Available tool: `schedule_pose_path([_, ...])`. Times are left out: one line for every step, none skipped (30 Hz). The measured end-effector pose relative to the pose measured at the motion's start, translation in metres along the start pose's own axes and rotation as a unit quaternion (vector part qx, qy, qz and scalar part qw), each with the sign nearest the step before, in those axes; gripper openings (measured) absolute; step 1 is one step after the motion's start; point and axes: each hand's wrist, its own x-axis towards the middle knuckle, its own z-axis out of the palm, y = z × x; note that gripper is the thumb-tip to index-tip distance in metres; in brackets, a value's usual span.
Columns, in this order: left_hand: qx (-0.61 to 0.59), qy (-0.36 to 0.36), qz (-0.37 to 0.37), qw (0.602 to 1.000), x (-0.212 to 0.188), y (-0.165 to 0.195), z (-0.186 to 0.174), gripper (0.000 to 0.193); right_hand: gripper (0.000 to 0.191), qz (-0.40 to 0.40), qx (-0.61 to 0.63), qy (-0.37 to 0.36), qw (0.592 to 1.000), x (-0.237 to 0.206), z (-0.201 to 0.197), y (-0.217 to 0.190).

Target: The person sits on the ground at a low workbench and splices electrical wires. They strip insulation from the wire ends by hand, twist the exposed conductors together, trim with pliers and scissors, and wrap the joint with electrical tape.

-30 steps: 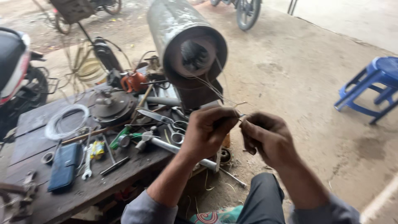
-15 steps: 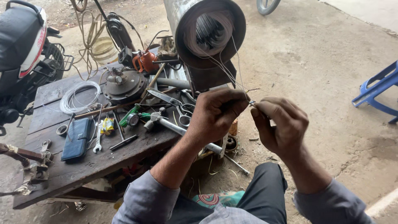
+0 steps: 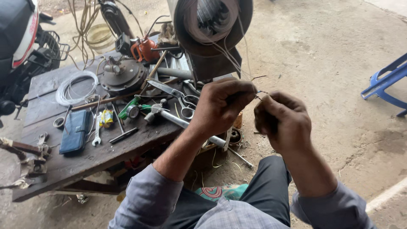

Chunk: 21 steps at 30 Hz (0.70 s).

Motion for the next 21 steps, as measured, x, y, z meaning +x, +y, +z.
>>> schedule_pose_path([-0.015, 0.001, 0.007, 1.000, 0.000, -0.002, 0.001, 0.010, 0.017, 0.011, 0.013, -0.008, 1.000, 0.000, 0.000, 0.000])
schedule_pose_path([-0.015, 0.000, 0.001, 1.000, 0.001, -0.004, 0.000, 0.011, 0.017, 0.014, 0.021, -0.015, 1.000, 0.000, -0.001, 0.000])
schedule_pose_path([-0.014, 0.001, -0.011, 1.000, 0.002, -0.006, 0.001, 0.011, 0.017, -0.009, 0.007, -0.017, 1.000, 0.000, -0.003, 0.000])
schedule_pose_path([-0.014, 0.003, -0.024, 1.000, 0.002, -0.009, 0.002, 0.012, 0.017, -0.090, -0.058, -0.010, 0.994, 0.000, -0.006, 0.000])
schedule_pose_path([-0.025, 0.002, -0.034, 0.999, 0.003, -0.011, 0.003, 0.013, 0.017, -0.165, -0.116, 0.004, 0.980, 0.000, -0.010, 0.000])
schedule_pose_path([-0.033, 0.000, -0.042, 0.999, 0.004, -0.013, 0.004, 0.014, 0.017, -0.242, -0.193, 0.014, 0.951, 0.000, -0.015, 0.001])
schedule_pose_path([-0.044, -0.005, -0.048, 0.998, 0.003, -0.014, 0.007, 0.015, 0.018, -0.288, -0.247, 0.021, 0.925, 0.000, -0.019, 0.002])
schedule_pose_path([-0.053, 0.004, -0.039, 0.998, 0.001, -0.016, 0.013, 0.016, 0.018, -0.328, -0.298, 0.028, 0.896, -0.001, -0.023, 0.004])
schedule_pose_path([-0.060, 0.015, -0.028, 0.998, 0.000, -0.017, 0.019, 0.017, 0.018, -0.348, -0.322, 0.032, 0.880, -0.004, -0.026, 0.007])
schedule_pose_path([-0.064, 0.028, -0.017, 0.997, -0.001, -0.019, 0.024, 0.018, 0.018, -0.326, -0.304, 0.026, 0.895, -0.007, -0.028, 0.011])
schedule_pose_path([-0.046, 0.041, -0.016, 0.998, -0.003, -0.022, 0.029, 0.017, 0.018, -0.294, -0.280, 0.020, 0.914, -0.011, -0.028, 0.017])
schedule_pose_path([-0.030, 0.051, -0.017, 0.998, -0.004, -0.025, 0.034, 0.017, 0.018, -0.260, -0.256, 0.013, 0.931, -0.017, -0.027, 0.023])
schedule_pose_path([-0.015, 0.060, -0.014, 0.998, -0.004, -0.028, 0.037, 0.017, 0.019, -0.178, -0.131, 0.007, 0.975, -0.023, -0.024, 0.031])
schedule_pose_path([0.001, 0.071, -0.007, 0.997, -0.005, -0.031, 0.040, 0.017, 0.020, -0.099, 0.004, 0.022, 0.995, -0.030, -0.021, 0.040])
schedule_pose_path([0.016, 0.082, -0.001, 0.997, -0.005, -0.032, 0.041, 0.016, 0.023, 0.041, 0.239, 0.024, 0.970, -0.036, -0.016, 0.049])
schedule_pose_path([0.013, 0.087, -0.004, 0.996, -0.008, -0.033, 0.040, 0.017, 0.022, 0.115, 0.358, -0.007, 0.927, -0.043, -0.011, 0.060])
schedule_pose_path([0.009, 0.093, -0.006, 0.996, -0.012, -0.032, 0.039, 0.018, 0.022, 0.196, 0.465, -0.018, 0.863, -0.049, -0.004, 0.071])
schedule_pose_path([-0.012, 0.095, -0.018, 0.995, -0.016, -0.029, 0.038, 0.020, 0.020, 0.209, 0.476, -0.052, 0.853, -0.054, 0.004, 0.083])
schedule_pose_path([-0.019, 0.109, -0.014, 0.994, -0.024, -0.026, 0.036, 0.027, 0.020, 0.220, 0.487, -0.084, 0.841, -0.059, 0.015, 0.094])
schedule_pose_path([-0.027, 0.123, -0.009, 0.992, -0.033, -0.022, 0.034, 0.034, 0.019, 0.224, 0.411, -0.105, 0.877, -0.064, 0.029, 0.106])
schedule_pose_path([-0.020, 0.152, 0.011, 0.988, -0.046, -0.018, 0.031, 0.045, 0.020, 0.226, 0.332, -0.126, 0.907, -0.067, 0.044, 0.117])
